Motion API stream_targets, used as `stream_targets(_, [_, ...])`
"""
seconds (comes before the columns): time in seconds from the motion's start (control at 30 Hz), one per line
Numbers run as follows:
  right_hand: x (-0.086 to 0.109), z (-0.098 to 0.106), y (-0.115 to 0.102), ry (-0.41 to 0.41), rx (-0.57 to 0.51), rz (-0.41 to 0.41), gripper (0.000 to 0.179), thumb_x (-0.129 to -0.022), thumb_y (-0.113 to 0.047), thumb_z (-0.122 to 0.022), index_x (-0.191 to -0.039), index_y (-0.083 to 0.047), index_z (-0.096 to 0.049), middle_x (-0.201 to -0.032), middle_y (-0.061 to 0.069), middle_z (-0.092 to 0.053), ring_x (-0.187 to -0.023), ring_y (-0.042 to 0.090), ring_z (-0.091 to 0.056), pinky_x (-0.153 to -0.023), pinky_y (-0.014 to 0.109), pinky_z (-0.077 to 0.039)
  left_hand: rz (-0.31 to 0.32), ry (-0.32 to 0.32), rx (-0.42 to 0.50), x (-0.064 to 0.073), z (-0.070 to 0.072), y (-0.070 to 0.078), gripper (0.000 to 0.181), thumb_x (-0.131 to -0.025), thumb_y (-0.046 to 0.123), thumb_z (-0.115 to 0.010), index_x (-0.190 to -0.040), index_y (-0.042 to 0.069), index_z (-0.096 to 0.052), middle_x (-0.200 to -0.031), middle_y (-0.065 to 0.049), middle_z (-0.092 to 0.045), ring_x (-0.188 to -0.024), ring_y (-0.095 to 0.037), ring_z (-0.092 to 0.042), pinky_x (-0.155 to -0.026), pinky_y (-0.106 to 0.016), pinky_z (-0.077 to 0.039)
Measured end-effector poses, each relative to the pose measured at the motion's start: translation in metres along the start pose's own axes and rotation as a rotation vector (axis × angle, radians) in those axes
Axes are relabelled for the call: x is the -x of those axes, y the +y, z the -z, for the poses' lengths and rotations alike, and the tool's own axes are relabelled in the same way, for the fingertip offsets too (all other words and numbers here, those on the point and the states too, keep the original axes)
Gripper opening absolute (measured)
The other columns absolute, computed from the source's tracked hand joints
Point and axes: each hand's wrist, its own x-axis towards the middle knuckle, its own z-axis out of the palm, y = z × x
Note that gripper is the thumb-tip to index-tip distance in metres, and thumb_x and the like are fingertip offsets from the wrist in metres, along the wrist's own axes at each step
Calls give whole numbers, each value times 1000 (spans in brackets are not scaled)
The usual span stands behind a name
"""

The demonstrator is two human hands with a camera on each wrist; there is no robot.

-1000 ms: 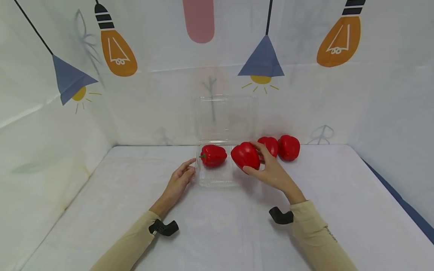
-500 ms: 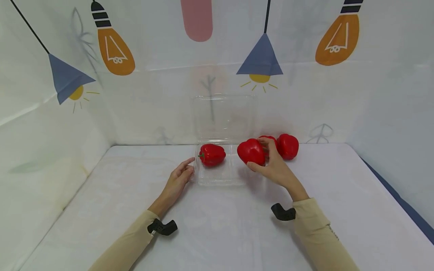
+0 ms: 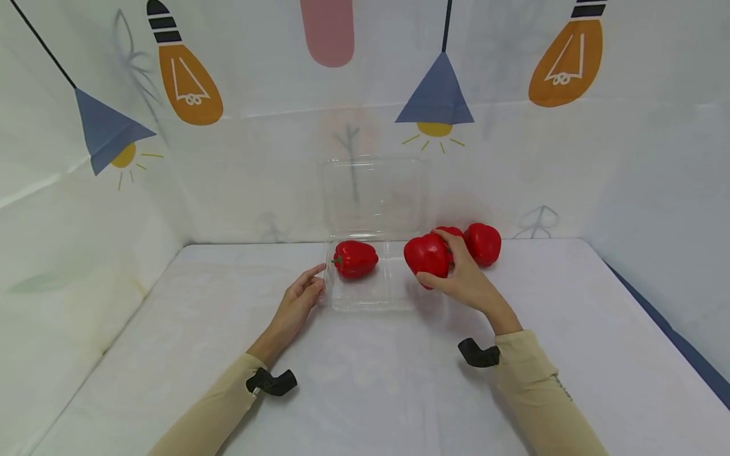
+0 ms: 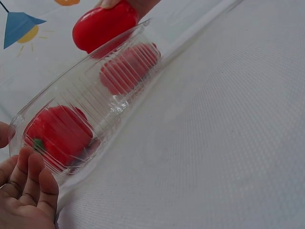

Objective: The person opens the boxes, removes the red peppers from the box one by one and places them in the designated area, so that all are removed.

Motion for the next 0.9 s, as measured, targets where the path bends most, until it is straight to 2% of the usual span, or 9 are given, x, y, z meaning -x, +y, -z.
stream_targets(0.3, [0,3,0,-17,-16,-40,83,-79,-36,-74,-145,-29,-24,-141,13,-34,-123,39,-37,-78,44,-55,-24,15,-42,-1,0,-6,41,-98,18,-52,-138,12,-47,-96,2,-50,-82,-7,-47,-72,-20,-41])
stream_targets(0.5, [0,8,3,8,-13,-28,85,-80,-35,-74,-146,-24,-22,-143,13,-31,-125,39,-36,-80,47,-54,-19,15,-34,0,1,-6,41,-98,19,-51,-138,13,-47,-96,1,-50,-83,-8,-47,-73,-20,-41])
stream_targets(0.9, [4,20,4,-10,12,-83,90,-80,-37,-74,-147,-19,-17,-143,17,-28,-127,42,-32,-80,48,-54,-29,12,-27,-1,1,-6,41,-97,17,-52,-138,11,-47,-96,1,-50,-82,-6,-48,-72,-20,-42])
